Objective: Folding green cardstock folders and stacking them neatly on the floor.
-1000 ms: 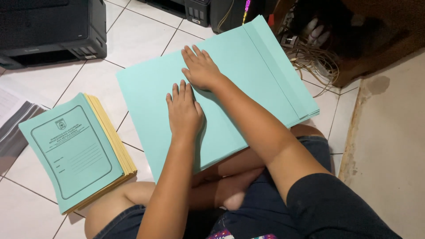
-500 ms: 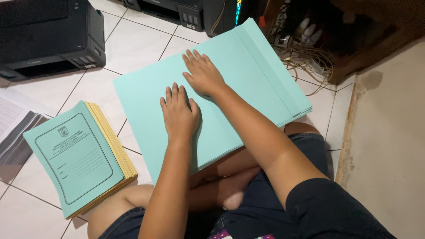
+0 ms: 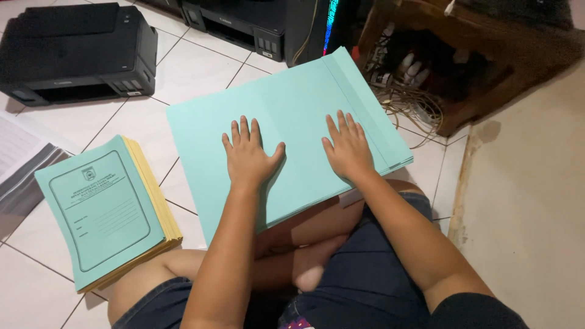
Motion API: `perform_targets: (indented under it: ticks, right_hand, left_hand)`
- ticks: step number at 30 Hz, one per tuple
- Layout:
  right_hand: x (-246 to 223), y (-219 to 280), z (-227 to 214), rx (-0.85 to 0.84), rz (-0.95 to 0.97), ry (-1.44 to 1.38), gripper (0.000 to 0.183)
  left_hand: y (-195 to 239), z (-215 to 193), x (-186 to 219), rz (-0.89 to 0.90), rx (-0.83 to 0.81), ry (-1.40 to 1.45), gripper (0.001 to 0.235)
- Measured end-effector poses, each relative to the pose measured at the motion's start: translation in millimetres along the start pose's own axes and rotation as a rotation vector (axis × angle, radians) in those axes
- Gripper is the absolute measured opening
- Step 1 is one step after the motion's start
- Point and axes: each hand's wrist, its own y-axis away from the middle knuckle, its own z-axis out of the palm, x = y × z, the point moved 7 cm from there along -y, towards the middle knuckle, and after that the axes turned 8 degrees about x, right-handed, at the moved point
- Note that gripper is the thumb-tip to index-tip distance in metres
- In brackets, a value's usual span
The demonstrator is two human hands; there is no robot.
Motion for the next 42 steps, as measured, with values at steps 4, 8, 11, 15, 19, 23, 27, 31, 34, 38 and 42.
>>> perform_targets:
  ticks: [4,8,11,15,19,23,27,31,34,38,42]
  right_hand:
    - [23,9,1,0.056,0.070,0.058,0.064]
    - [49,5,4,0.064,0.150,0.030,0.065]
    - [66,-8,8,0.019,0.137,0.029,0.066]
    - [74,-32,7,-0.019,0.089,0.026,0.066]
    - [75,-55,7,-0.024,0.045,0.011,0.067]
    - [73,-58,3,-0.021,-0.005,-0.021,0.067]
    - [73,-42,-4,-0.030,-0.018,-0.031,0.066]
    - [88,-15,-4,-0.045,0.000,-0.020,0.065]
    - [95,-5,0,-0.049,-0.056,-0.011,0.067]
    - [95,-14,3,-0.036,-0.096,-0.007,0.066]
    - [90,-48,11,-0.020,-0.162,0.026,0.066]
  left_hand:
    - [1,0,-1,-0.006,-0.001,-0.006,0.094]
    - [2,-1,-1,0.008,0.003,0.022,0.091]
    - [3,-3,1,0.008,-0.008,0.019,0.091]
    - [1,-5,3,0.026,-0.036,0.018,0.091]
    - [4,-6,15,0.154,-0.097,-0.039,0.092]
    - [6,-5,28,0.292,-0.171,0.019,0.078]
    - [5,-5,24,0.252,-0.181,0.011,0.081]
    - [5,-3,21,0.240,-0.169,0.018,0.081]
    - [5,-3,20,0.229,-0.161,0.023,0.078]
    - [4,-2,18,0.199,-0.164,0.009,0.078]
    - [3,1,17,0.194,-0.177,0.009,0.077]
